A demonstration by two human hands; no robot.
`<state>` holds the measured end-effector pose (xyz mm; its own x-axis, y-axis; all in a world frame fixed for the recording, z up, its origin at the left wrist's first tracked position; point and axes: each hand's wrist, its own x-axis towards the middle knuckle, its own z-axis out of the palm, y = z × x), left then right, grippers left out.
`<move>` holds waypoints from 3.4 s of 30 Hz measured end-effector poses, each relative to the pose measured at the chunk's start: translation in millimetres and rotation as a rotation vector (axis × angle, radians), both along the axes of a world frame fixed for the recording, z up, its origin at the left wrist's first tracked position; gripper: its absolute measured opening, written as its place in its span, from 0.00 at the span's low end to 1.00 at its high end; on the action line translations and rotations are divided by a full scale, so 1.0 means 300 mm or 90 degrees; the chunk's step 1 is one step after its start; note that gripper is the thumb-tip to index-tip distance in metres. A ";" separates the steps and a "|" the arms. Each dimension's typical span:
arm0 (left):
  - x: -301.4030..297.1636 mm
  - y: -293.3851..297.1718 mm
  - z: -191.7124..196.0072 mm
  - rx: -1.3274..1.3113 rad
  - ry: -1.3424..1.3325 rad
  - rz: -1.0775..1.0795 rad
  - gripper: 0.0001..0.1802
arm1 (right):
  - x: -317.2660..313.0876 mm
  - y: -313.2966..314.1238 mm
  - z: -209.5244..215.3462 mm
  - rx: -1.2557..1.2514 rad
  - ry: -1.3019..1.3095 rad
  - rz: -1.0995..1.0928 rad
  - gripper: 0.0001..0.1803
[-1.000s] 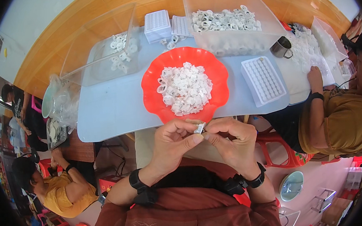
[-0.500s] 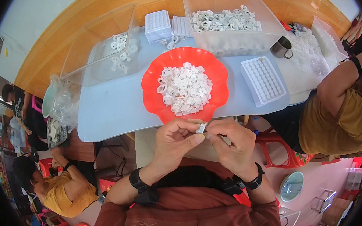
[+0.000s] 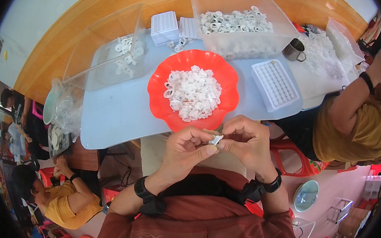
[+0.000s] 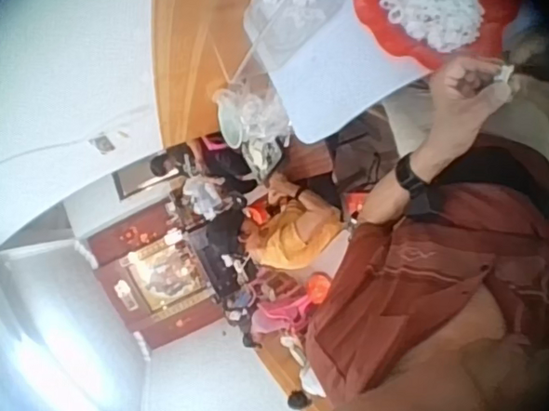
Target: Assembling small plastic components by inserting a ring and fusing with a lighter.
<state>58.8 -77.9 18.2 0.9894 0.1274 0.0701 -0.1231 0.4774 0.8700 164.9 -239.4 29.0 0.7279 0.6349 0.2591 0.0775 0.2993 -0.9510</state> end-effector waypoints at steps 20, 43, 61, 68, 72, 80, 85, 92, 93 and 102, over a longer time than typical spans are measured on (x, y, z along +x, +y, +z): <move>-0.006 -0.007 -0.012 -0.008 -0.010 -0.029 0.11 | 0.003 -0.046 0.002 -0.071 -0.207 0.000 0.15; -0.011 -0.008 -0.014 0.060 -0.032 0.003 0.12 | -0.041 -0.026 -0.060 -0.017 -0.169 -0.095 0.14; -0.069 0.043 -0.010 -0.036 0.025 0.066 0.11 | 0.160 0.098 0.136 -0.280 -0.478 -0.051 0.10; -0.096 0.087 -0.018 -0.049 0.046 0.097 0.11 | 0.212 0.244 0.098 -0.531 -0.706 0.090 0.17; -0.101 0.105 -0.015 -0.069 0.044 0.094 0.11 | 0.238 0.292 0.050 -0.572 -0.718 0.127 0.16; -0.110 0.138 -0.029 -0.095 0.040 0.096 0.11 | 0.257 0.327 0.032 -0.582 -0.714 0.122 0.08; -0.110 0.149 -0.031 -0.116 0.037 0.093 0.11 | 0.271 0.331 0.023 -0.594 -0.682 0.106 0.07; -0.117 0.155 -0.043 -0.127 0.042 0.108 0.11 | 0.252 0.333 0.041 -0.505 -0.662 0.127 0.10; -0.116 0.154 -0.043 -0.125 0.046 0.107 0.11 | 0.252 0.336 0.037 -0.506 -0.662 0.126 0.10; -0.117 0.161 -0.052 -0.116 0.044 0.107 0.11 | 0.276 0.348 -0.004 -0.571 -0.711 0.141 0.10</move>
